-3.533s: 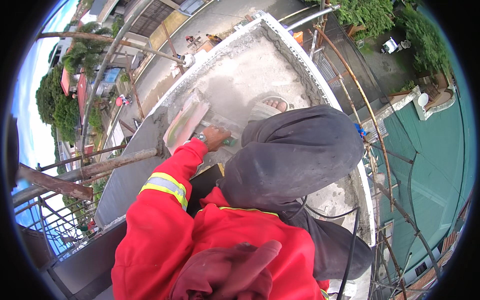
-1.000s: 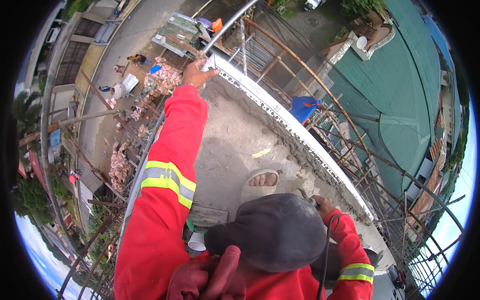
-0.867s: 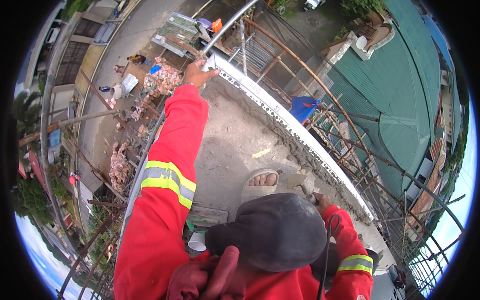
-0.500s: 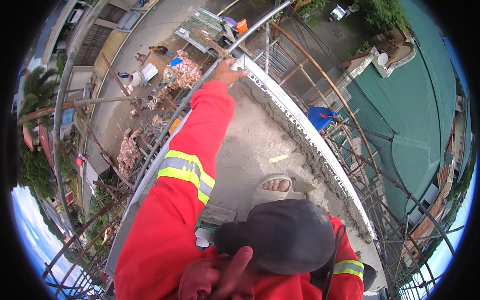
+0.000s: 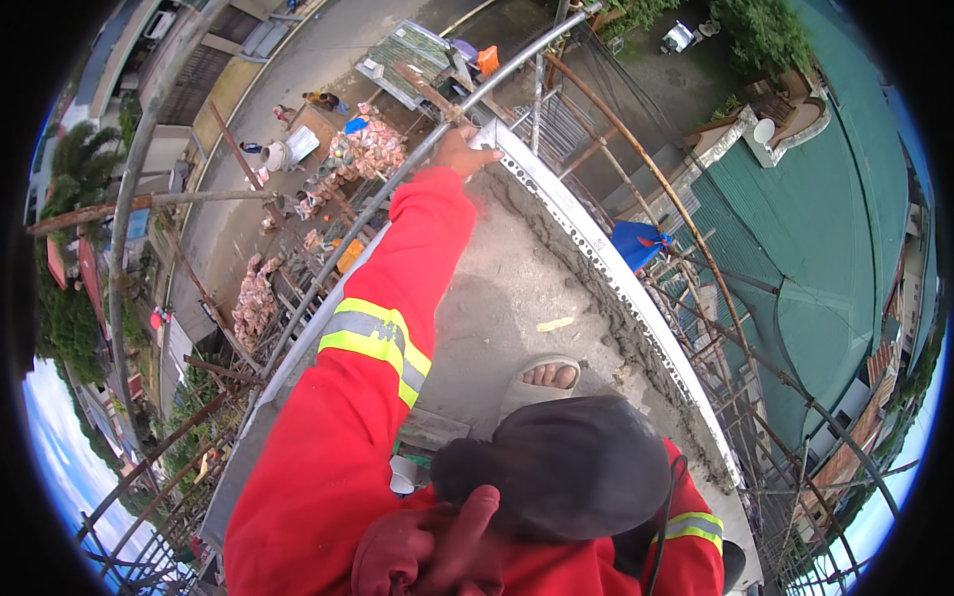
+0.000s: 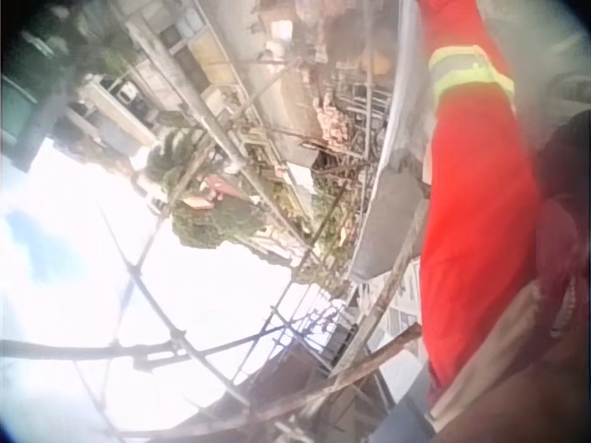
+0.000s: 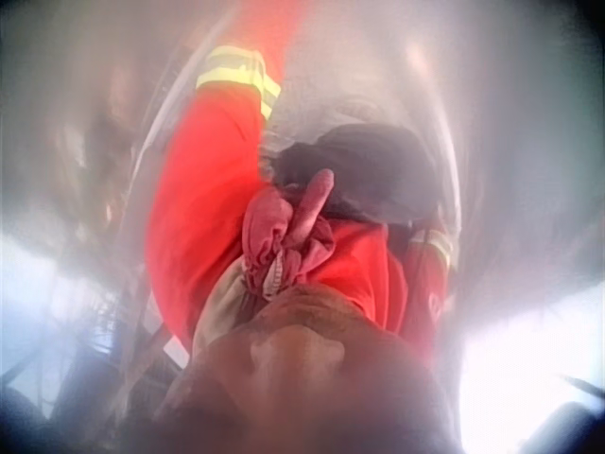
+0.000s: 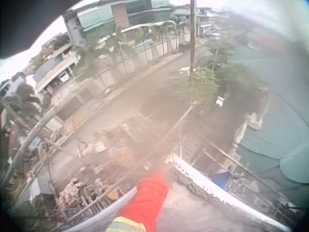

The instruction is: The person applies wet cement along a linear edge on a rooftop using a trowel and hand, smoothing and leveling the material. They repeatedly scoop cement, spread it along the edge, and adjust the placement to maintain a consistent line.

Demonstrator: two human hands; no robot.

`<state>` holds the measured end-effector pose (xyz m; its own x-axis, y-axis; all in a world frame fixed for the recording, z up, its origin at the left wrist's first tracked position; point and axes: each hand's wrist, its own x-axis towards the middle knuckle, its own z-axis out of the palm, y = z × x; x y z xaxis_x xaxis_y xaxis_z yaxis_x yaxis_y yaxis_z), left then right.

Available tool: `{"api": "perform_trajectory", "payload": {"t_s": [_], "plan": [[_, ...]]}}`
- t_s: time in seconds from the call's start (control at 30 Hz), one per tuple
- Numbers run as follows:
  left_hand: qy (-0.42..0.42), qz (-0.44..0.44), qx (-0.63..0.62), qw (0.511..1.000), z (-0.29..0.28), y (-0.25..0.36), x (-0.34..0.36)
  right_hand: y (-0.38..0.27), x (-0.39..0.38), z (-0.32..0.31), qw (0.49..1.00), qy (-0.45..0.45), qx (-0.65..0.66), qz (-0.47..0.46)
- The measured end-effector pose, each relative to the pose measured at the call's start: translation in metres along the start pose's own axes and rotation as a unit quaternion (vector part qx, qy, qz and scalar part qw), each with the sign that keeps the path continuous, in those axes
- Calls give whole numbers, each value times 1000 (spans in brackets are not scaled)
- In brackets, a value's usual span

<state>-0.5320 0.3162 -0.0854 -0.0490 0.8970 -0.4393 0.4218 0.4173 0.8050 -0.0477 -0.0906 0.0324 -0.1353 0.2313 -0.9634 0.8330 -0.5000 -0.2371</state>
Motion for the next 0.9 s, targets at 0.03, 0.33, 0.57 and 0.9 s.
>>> {"api": "perform_trajectory", "payload": {"t_s": [0.03,0.33,0.57,0.9], "plan": [[7,0,4,1000,1,-2,3,2,-1,0,1000,0,-1,-2],[12,8,-30,999,-2,2,-2,8,9,0,999,-23,-31,-27],[-20,6,-23,1000,-15,25,-13,17,25,12,995,-38,-65,-64],[-132,-49,-80,987,-24,16,24,12,34,1,973,-84,-138,-163]]}}
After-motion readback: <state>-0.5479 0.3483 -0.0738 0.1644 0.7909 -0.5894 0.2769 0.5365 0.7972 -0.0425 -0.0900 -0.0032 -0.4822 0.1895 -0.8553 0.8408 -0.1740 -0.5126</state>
